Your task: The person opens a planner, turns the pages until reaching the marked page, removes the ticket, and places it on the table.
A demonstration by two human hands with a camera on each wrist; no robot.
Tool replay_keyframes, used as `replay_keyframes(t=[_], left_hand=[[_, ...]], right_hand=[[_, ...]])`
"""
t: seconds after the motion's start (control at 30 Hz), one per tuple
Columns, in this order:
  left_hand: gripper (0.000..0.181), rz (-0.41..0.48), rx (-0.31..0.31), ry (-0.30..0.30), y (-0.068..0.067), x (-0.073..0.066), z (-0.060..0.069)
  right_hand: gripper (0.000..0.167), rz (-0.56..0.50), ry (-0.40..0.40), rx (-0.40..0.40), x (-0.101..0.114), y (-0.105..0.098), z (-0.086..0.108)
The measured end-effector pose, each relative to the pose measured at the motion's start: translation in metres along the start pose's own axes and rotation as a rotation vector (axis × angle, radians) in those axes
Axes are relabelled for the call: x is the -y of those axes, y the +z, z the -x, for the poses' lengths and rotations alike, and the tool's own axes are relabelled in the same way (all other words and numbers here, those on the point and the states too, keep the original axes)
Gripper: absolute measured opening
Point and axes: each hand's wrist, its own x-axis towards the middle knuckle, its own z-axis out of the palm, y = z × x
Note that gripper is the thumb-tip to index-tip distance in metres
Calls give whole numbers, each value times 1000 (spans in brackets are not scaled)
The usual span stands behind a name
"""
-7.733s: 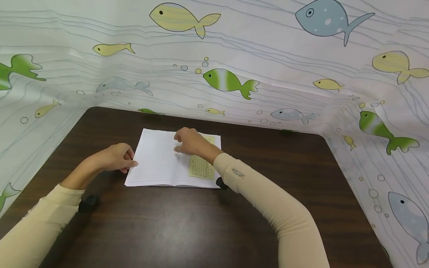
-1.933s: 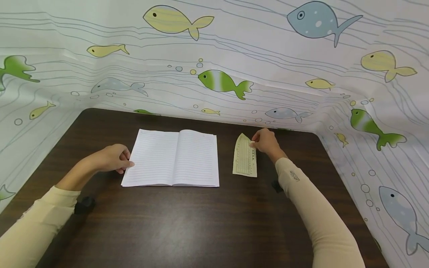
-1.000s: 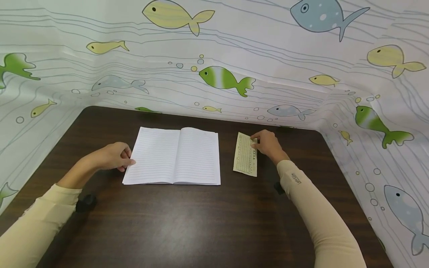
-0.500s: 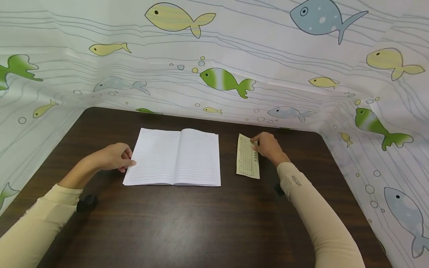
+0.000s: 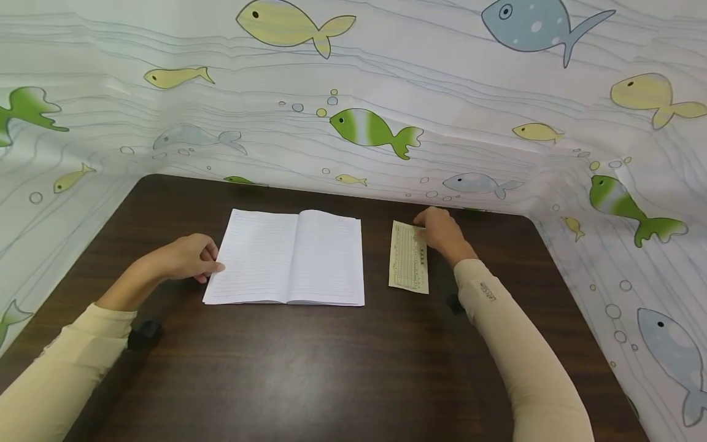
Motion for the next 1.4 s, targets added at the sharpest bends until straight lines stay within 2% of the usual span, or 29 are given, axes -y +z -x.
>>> replay_keyframes(t=[0.27, 0.5, 0.7, 0.9, 1.1, 1.4], left_hand=[[29, -2, 2, -2, -2, 0, 0], [31, -7, 4, -7, -3, 2, 0], [33, -19, 18, -8, -6, 8, 4], [32, -12, 25, 16, -3, 3, -2], [31, -9, 20, 18, -2, 3, -2], [30, 1, 30, 16, -3, 3, -1]], right_hand=[[41, -41, -61, -11, 8, -5, -8], [40, -86, -62, -8, 22, -3, -14], [41, -132, -70, -9, 39, -1, -21], [46, -176, -77, 2, 44, -4, -20], [50, -231, -61, 19, 62, -3, -21], [59, -151, -64, 89, 89, 4, -26]])
